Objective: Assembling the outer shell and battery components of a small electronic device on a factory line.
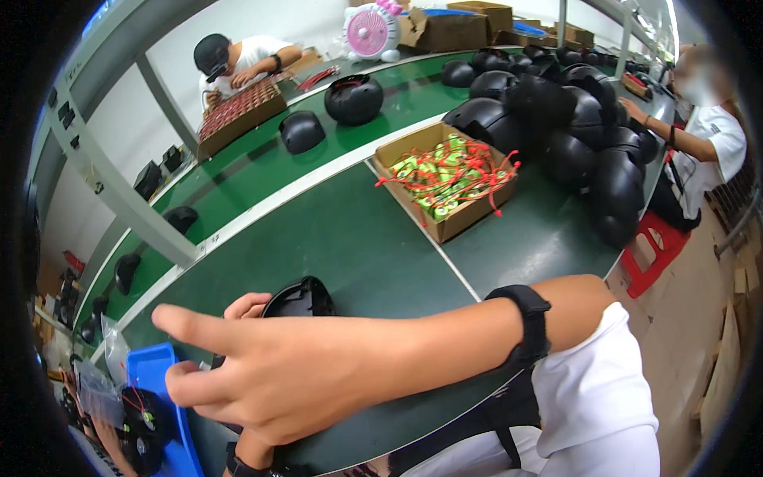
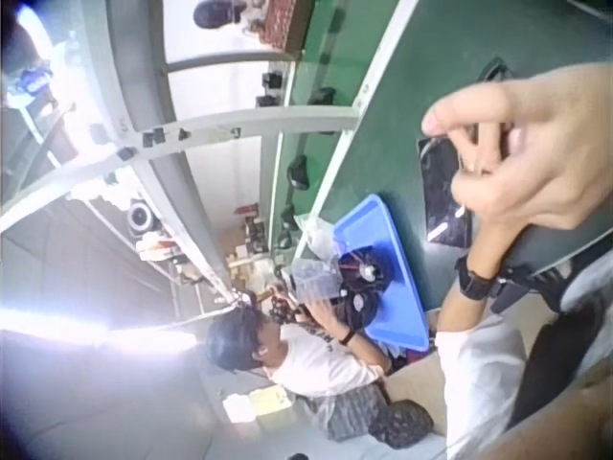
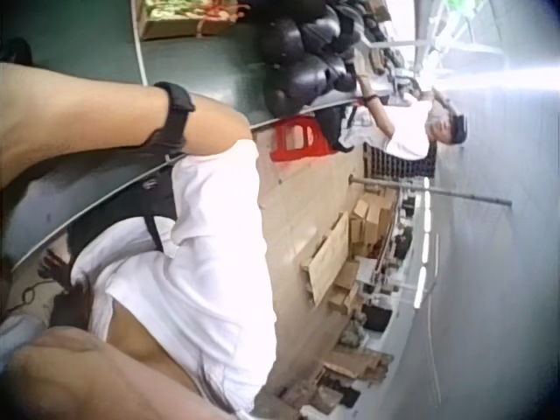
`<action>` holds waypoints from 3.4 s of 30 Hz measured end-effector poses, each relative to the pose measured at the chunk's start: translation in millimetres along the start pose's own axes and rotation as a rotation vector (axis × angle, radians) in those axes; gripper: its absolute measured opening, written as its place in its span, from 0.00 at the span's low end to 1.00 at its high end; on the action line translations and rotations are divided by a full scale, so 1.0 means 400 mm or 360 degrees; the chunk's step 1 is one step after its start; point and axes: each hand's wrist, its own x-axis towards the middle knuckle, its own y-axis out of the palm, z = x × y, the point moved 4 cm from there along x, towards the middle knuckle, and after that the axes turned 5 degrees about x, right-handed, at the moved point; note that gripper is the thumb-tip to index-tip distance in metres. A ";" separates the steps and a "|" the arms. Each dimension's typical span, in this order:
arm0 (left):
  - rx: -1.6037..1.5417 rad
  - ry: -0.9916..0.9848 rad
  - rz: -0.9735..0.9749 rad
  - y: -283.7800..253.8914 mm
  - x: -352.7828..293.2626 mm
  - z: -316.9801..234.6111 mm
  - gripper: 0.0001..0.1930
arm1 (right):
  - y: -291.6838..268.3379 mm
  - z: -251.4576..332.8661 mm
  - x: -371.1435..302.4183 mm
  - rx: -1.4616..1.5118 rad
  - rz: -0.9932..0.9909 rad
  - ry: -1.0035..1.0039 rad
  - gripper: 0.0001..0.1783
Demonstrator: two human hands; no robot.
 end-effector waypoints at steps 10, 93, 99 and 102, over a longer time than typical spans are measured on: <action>0.0162 0.0283 -0.0028 0.002 0.046 -0.055 0.24 | -0.112 -0.362 -0.220 -0.0109 0.0202 0.1083 0.10; -0.0490 0.0074 0.0166 0.002 0.057 0.011 0.27 | 0.002 -0.097 -0.261 0.1161 0.0015 0.1055 0.09; -0.0496 0.0070 0.0155 0.004 0.060 0.012 0.27 | -0.003 -0.096 -0.253 0.1001 0.0051 0.0962 0.07; -0.0445 0.0097 0.0177 0.004 0.060 -0.002 0.27 | 0.006 -0.087 -0.250 0.0823 0.0037 0.0826 0.07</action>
